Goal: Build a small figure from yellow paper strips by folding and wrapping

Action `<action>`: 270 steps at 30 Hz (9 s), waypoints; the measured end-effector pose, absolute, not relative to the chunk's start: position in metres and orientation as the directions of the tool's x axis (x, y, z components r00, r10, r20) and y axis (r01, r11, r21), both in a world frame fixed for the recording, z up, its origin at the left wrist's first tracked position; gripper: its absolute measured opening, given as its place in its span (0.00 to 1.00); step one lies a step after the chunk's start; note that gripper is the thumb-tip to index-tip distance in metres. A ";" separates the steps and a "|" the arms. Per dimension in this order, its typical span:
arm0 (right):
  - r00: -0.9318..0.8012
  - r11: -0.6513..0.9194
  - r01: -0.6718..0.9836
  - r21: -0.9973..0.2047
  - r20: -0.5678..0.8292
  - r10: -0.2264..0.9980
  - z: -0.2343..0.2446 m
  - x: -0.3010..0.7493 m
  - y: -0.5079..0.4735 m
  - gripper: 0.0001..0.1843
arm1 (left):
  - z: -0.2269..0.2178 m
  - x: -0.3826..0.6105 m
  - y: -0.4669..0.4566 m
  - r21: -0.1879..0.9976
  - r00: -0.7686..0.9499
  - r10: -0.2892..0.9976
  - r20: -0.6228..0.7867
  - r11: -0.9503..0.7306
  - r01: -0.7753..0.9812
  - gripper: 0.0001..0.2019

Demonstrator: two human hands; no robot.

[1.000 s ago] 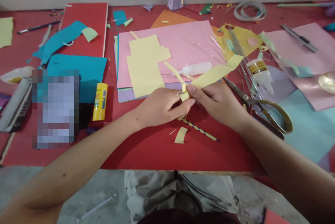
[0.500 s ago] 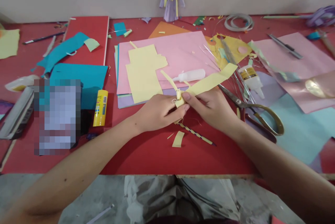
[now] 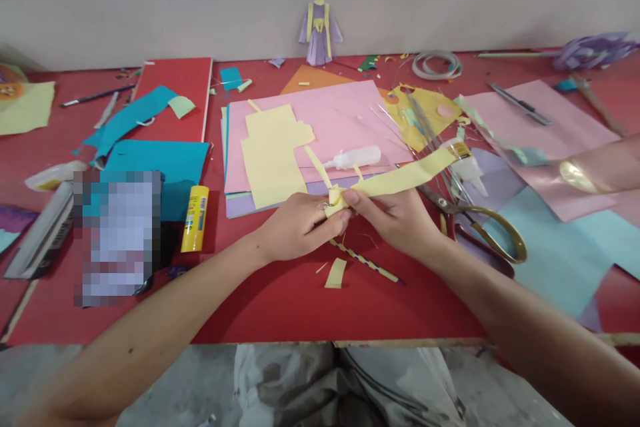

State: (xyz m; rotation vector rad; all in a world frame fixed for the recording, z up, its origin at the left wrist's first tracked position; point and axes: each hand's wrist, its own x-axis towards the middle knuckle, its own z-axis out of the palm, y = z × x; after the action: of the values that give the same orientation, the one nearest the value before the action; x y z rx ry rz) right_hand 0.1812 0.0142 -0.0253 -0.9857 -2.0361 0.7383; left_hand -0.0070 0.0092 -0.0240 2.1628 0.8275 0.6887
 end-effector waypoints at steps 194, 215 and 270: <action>-0.459 0.865 0.233 -0.446 0.734 0.501 -0.023 0.178 0.012 0.06 | -0.026 -0.003 0.011 0.939 -0.015 0.942 0.334 -0.332 0.094 0.06; -0.440 0.863 0.321 -0.390 0.745 0.501 -0.025 0.182 0.010 0.03 | -0.014 -0.014 0.017 0.453 0.260 0.535 0.804 -0.834 0.315 0.03; -0.265 0.659 0.544 -0.520 0.638 0.723 -0.017 0.180 0.002 0.03 | -0.028 -0.007 0.022 0.965 0.063 0.969 0.240 -0.230 -0.129 0.05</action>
State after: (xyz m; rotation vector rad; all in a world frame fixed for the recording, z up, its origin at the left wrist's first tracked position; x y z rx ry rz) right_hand 0.1800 0.0022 -0.0173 -0.9902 -1.9472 0.2428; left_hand -0.0071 0.0216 -0.0275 1.3233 0.9392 1.3751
